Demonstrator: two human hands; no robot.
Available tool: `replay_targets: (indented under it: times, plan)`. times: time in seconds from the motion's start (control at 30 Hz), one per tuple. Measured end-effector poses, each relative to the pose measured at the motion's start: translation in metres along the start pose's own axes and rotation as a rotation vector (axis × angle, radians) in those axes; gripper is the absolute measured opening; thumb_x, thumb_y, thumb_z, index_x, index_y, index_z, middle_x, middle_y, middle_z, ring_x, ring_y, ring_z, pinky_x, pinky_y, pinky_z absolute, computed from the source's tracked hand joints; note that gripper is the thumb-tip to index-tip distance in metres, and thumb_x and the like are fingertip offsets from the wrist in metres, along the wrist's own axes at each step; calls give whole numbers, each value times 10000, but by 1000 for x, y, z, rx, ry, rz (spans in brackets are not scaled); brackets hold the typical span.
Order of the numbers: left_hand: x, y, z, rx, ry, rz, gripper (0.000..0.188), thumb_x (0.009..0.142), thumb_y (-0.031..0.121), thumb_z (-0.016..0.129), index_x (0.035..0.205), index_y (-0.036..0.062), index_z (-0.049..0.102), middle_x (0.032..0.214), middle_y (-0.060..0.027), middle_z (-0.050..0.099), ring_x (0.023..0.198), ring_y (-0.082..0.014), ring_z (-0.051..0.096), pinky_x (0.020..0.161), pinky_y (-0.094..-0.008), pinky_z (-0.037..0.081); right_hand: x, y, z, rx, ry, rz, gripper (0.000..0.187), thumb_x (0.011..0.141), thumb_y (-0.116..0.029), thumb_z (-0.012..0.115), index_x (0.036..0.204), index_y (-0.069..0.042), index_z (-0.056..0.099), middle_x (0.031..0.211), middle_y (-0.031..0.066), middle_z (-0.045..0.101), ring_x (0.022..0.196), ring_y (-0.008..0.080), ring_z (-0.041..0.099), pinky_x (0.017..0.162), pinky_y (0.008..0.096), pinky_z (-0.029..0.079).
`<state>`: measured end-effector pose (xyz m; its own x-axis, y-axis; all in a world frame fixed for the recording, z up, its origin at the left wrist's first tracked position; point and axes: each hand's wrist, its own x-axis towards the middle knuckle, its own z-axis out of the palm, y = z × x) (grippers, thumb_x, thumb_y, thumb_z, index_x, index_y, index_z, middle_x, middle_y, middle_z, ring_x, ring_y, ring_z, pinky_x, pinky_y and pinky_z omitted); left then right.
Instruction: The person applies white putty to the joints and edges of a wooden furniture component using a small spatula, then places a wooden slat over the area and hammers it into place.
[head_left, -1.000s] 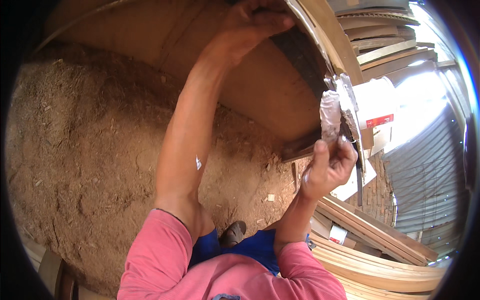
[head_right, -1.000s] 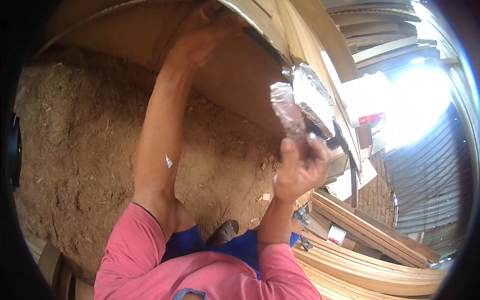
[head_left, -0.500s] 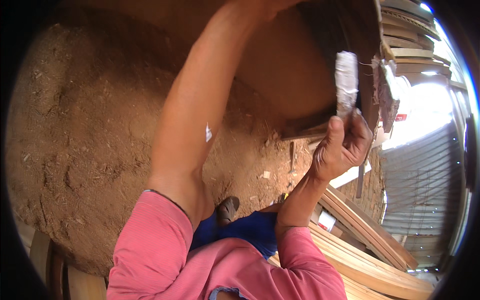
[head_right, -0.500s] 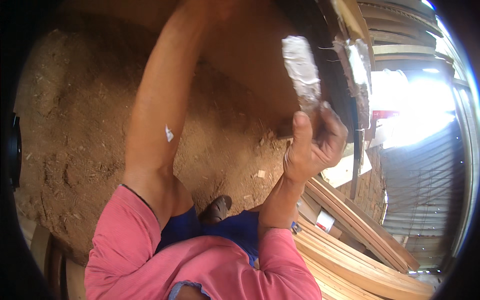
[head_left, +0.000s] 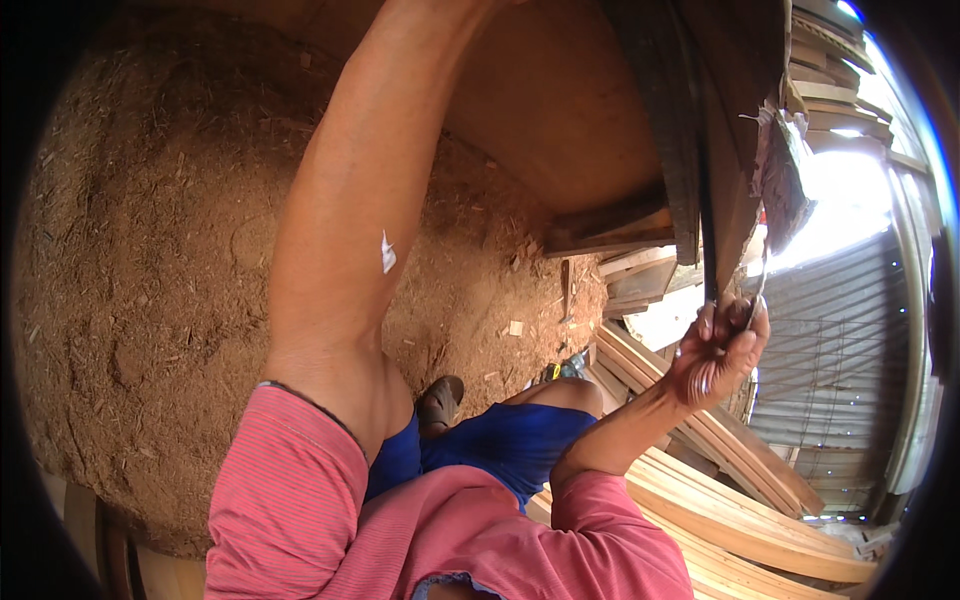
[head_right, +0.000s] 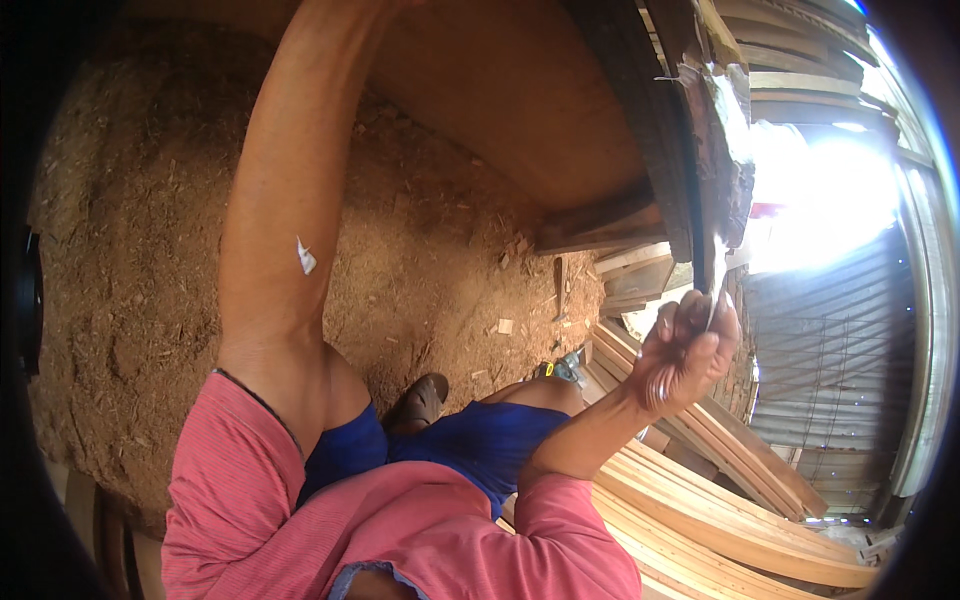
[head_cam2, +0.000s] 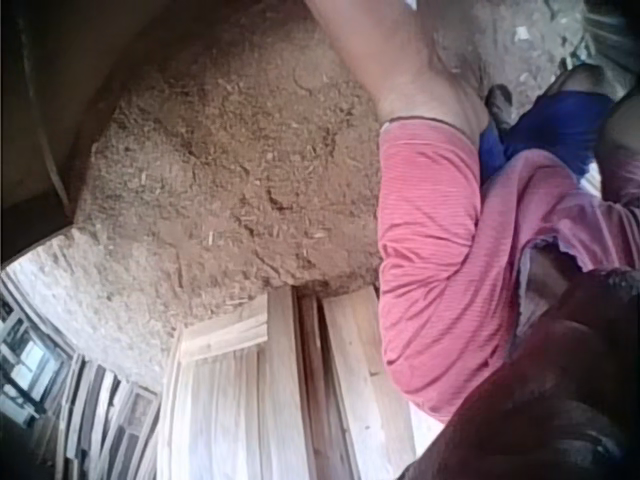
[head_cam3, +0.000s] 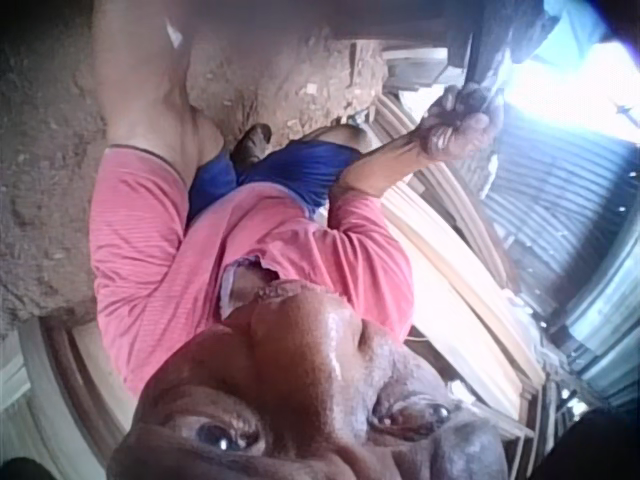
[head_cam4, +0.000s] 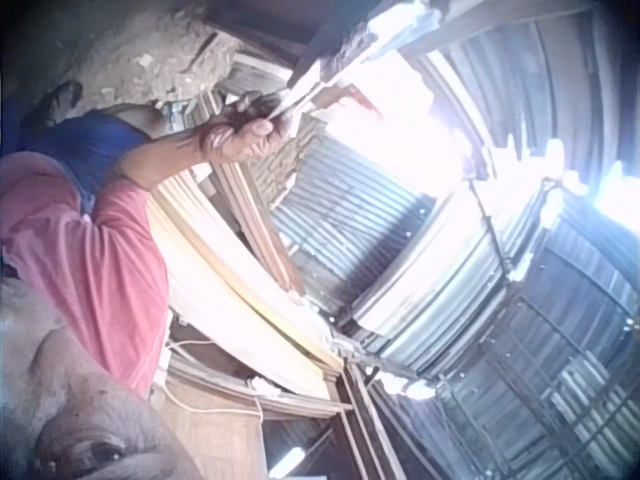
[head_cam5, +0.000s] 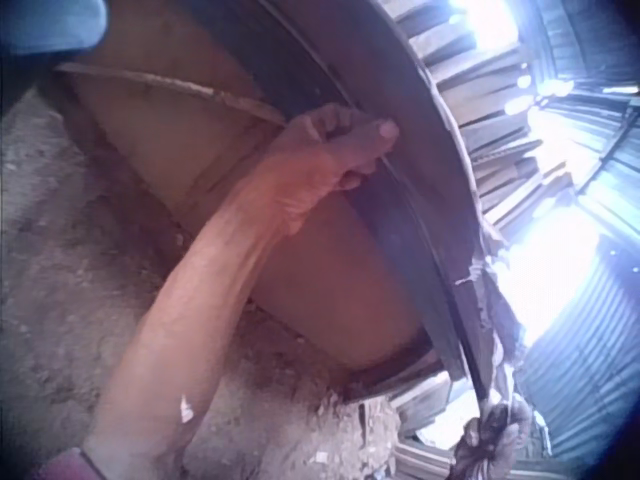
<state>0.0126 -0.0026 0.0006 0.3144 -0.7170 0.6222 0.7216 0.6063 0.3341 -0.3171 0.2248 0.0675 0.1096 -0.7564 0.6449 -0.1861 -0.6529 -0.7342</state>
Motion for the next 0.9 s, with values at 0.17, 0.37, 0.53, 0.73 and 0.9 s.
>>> replay_targets:
  times: [0.17, 0.37, 0.53, 0.73, 0.9]
  plan:
    - [1, -2, 0, 14, -8, -24, 450, 787, 385, 829, 1024, 55, 637, 906, -9, 642, 795, -96, 564, 708, -245, 465, -3, -5, 6, 9, -97, -61, 282, 925, -130, 675, 1182, -45, 595, 984, 86, 567, 834, 159, 459, 690, 291, 418]
    - [-1, 2, 7, 15, 36, -16, 398, 811, 336, 817, 1024, 52, 637, 862, -5, 628, 768, -98, 562, 688, -242, 463, 16, 15, 30, -294, 86, -117, 319, 926, -30, 635, 1228, 44, 562, 1075, 127, 657, 738, 85, 549, 655, 219, 442]
    - [0, 4, 0, 10, 11, -20, 365, 807, 311, 825, 999, 64, 637, 809, 1, 602, 710, -87, 537, 643, -240, 450, 26, 28, 73, -151, 68, -33, 306, 937, -61, 649, 1214, 46, 572, 967, 73, 622, 646, 56, 424, 586, 200, 355]
    - [-7, 12, 9, -10, 27, -63, 358, 806, 336, 823, 971, 80, 635, 809, 11, 598, 710, -83, 528, 641, -234, 439, 25, 55, 75, -361, 66, -209, 295, 892, -25, 699, 1158, 17, 578, 1026, 83, 627, 763, 89, 535, 647, 209, 433]
    - [-5, 5, 3, -11, -8, 5, 383, 809, 366, 814, 983, 75, 636, 834, 1, 617, 732, -87, 535, 666, -241, 445, 34, 59, 43, -528, 205, -188, 303, 903, 20, 670, 1183, 22, 555, 1115, 134, 648, 928, 159, 638, 768, 266, 538]
